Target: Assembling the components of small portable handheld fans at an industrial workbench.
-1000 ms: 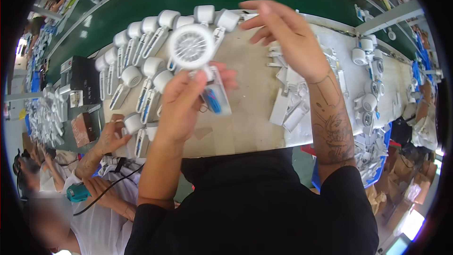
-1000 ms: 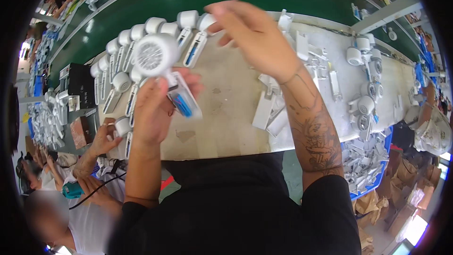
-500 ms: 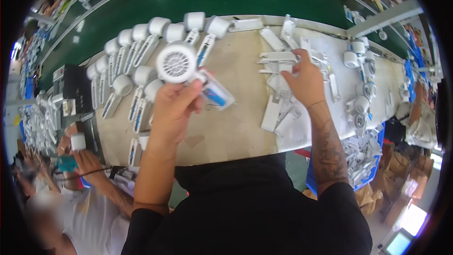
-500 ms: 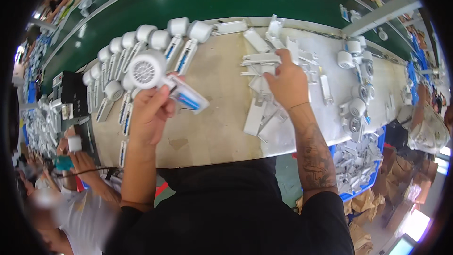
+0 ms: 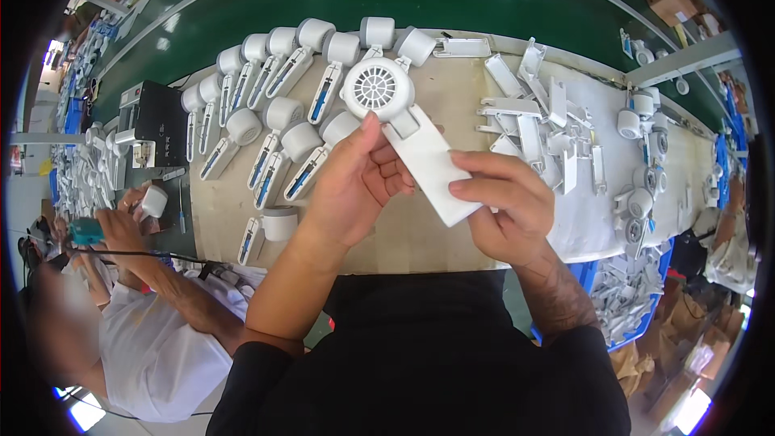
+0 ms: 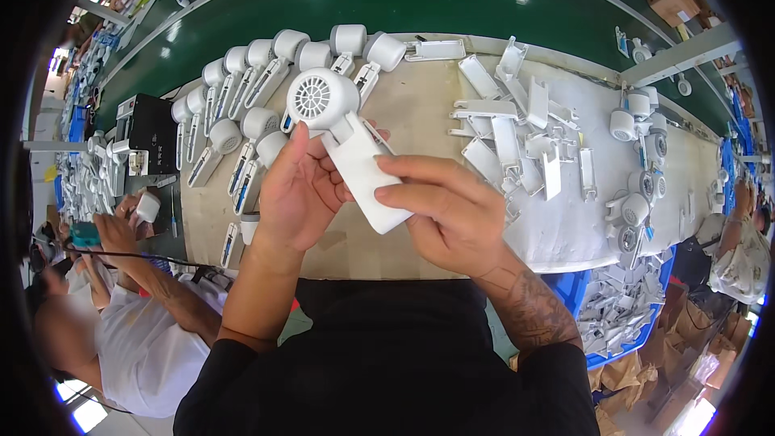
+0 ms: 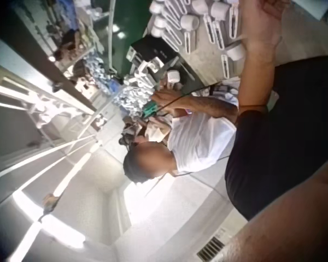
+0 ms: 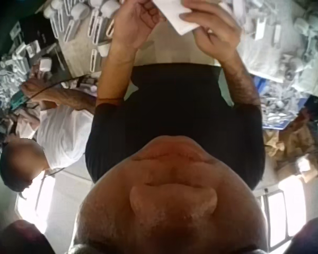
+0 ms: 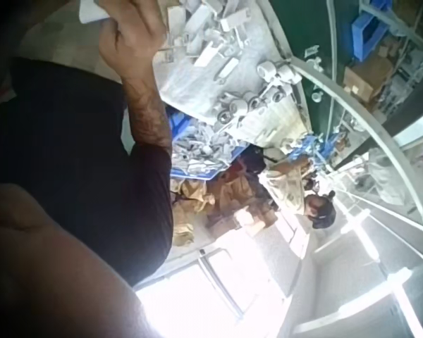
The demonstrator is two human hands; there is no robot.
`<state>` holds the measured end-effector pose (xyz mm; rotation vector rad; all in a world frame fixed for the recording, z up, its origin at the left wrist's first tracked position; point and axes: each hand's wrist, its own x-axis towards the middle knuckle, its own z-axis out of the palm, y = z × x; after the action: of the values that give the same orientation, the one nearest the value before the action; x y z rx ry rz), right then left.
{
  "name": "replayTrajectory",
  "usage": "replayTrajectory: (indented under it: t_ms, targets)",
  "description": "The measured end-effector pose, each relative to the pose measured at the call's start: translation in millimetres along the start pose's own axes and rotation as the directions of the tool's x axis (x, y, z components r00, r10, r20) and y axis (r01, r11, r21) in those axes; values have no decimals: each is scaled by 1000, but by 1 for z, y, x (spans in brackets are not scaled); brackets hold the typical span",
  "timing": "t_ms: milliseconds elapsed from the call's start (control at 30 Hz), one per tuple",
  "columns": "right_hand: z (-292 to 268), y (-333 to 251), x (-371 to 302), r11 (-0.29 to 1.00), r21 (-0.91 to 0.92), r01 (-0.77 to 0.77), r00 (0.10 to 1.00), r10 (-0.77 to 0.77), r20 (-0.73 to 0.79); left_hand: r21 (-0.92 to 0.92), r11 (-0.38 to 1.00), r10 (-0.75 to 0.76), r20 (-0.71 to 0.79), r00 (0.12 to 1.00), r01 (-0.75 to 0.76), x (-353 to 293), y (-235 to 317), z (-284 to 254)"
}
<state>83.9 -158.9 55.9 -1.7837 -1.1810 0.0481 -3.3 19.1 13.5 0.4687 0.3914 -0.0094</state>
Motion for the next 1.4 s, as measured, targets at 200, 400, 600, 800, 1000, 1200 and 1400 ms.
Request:
replayTrajectory:
  t_ms: [200, 400, 600, 800, 1000, 1200, 1400]
  targets:
    - [0, 15, -7, 990, -68, 125, 991, -121, 60, 231, 973, -4, 14, 1000, 1, 1, -1, -4]
    - [-4, 8, -15, 970, 28, -243, 970, 243, 17, 136, 980, 153, -59, 986, -144, 1, 2, -3]
    - [28, 10, -29, 796, 197, -573, 819, 553, 151, 259, 955, 151, -14, 988, -143, 8, -24, -6]
    - [-29, -14, -60, 710, 35, -703, 693, 673, 258, 834, 519, 359, -12, 933, -189, -2, -7, -57]
    - [-136, -32, -97, 621, -267, -737, 676, 687, -267, 892, -391, 488, -5, 873, 224, -27, 102, -131]
    - [-172, 9, -111, 611, -222, -760, 611, 553, -566, 731, -596, 386, -101, 917, 331, -111, 113, -218]
    - [-185, 148, -122, 492, -211, -845, 457, 458, -762, 787, -450, 613, -71, 787, 422, -122, 172, -227]
